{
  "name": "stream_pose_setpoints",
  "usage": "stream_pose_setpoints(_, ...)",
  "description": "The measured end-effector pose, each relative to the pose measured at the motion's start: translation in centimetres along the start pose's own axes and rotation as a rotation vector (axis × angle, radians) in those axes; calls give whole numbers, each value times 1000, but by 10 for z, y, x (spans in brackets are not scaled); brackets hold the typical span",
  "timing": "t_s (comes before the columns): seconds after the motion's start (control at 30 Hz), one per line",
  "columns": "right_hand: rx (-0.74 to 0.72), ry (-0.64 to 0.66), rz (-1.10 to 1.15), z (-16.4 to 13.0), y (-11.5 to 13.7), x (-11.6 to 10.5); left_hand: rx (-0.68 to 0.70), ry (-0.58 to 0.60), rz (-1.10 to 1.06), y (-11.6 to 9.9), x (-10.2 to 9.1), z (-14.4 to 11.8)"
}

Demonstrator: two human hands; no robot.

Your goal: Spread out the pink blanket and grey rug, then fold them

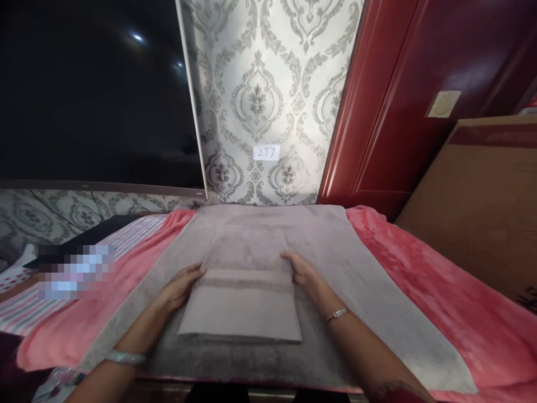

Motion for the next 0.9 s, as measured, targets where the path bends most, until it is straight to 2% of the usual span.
stream_pose_setpoints(0.07, 68, 21, 47, -5, -32, -1, 2, -9, 38, 9, -2, 2)
stream_pose_setpoints(0.17, 103, 28, 196, -7, -50, -3, -19, -40, 71, 13, -5, 3)
stream_pose_setpoints(0.33, 86, 61, 319, -3, -46, -5, -68, -5, 126, 8, 2, 12)
stream_pose_setpoints(0.43, 97, 64, 352, -3, -44, -4, -80, -34, 138, 6, 5, 21)
stream_pose_setpoints(0.63, -65, 24, 400, -3, -35, -5, 73, -88, 145, -12, 10, 22)
stream_pose_setpoints(0.77, 78, 32, 417, 8, -46, -9, -41, -86, 157, -6, 1, 22)
stream_pose_setpoints(0.9, 212, -2, 408, 30, -42, -17, -126, -65, 175, -8, 0, 43)
Point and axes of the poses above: each hand's wrist, its own z-axis towards the middle knuckle, its own x-axis out of the palm, y = z × x, the point moved 9 cm from there along z, towards the middle knuckle, and after that the axes turned 7 degrees about x, right-handed, at the moved point
